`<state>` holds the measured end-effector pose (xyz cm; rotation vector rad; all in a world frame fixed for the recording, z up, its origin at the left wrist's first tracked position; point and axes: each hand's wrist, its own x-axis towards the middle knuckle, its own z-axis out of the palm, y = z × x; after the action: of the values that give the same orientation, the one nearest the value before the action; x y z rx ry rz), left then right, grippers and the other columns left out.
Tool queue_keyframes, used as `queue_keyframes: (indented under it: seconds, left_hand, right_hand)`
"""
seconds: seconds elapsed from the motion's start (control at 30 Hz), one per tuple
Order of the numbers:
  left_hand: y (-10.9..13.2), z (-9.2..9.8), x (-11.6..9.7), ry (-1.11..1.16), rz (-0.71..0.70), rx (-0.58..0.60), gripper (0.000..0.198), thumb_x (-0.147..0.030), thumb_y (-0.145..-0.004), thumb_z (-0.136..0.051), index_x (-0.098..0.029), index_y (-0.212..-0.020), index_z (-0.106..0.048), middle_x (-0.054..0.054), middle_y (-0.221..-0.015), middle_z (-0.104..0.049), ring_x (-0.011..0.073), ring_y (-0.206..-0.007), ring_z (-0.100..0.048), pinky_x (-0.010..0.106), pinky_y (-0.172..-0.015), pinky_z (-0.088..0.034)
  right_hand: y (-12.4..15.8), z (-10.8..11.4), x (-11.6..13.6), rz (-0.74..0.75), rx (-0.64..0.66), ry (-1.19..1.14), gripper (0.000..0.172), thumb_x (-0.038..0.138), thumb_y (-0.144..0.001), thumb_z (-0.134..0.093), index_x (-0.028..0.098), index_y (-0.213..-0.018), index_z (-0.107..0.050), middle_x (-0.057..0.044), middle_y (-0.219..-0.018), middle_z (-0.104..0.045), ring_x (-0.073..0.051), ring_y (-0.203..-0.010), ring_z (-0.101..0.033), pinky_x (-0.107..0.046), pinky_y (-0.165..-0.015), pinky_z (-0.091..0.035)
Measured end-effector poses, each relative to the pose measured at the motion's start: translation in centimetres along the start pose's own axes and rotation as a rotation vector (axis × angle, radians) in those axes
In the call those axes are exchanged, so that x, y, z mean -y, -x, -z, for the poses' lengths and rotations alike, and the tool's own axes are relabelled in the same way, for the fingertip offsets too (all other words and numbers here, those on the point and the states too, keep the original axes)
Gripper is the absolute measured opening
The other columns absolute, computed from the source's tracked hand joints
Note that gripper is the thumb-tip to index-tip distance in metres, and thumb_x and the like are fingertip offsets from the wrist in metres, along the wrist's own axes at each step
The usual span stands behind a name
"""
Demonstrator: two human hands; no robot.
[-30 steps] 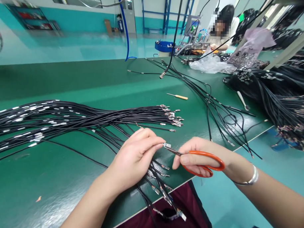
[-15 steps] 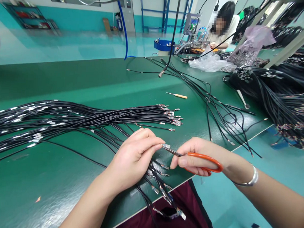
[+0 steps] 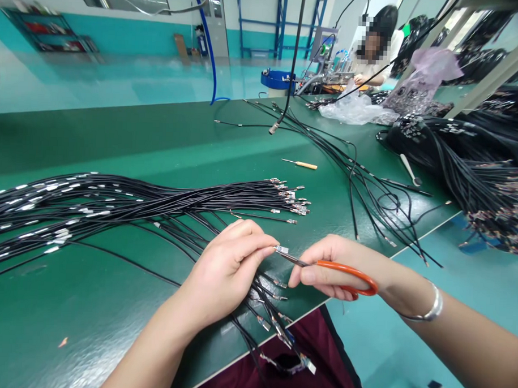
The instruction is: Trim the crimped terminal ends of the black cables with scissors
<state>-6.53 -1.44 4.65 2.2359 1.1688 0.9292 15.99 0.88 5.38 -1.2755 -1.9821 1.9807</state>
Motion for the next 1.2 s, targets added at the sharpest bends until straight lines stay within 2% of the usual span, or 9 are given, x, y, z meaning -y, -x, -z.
queue_keyframes:
  seconds: [0.77, 1.2]
  left_hand:
    - [0.10, -0.03, -0.06, 0.010, 0.022, -0.013, 0.016, -0.016, -0.090, -0.052, -0.018, -0.091, -0.068, 0.001, -0.081, -0.061, 0.0125, -0.078, -0.056, 0.026, -0.072, -0.043]
    - [0.07, -0.19, -0.01, 0.019, 0.021, -0.013, 0.016, -0.015, -0.089, -0.052, -0.018, -0.091, -0.068, 0.001, -0.081, -0.062, 0.0133, -0.078, -0.057, 0.027, -0.072, -0.044]
  right_hand:
    - [-0.30, 0.07, -0.51, 0.000, 0.030, -0.044, 0.051, 0.059, -0.078, -0.060, 0.012, -0.094, -0.069, 0.007, -0.046, -0.047, -0.004, -0.033, -0.039, -0.014, -0.031, -0.031]
    - [-0.41, -0.09, -0.53, 0.036, -0.018, 0.045, 0.046, 0.056, -0.080, -0.059, 0.013, -0.091, -0.070, 0.006, -0.045, -0.047, -0.005, -0.035, -0.041, -0.015, -0.034, -0.032]
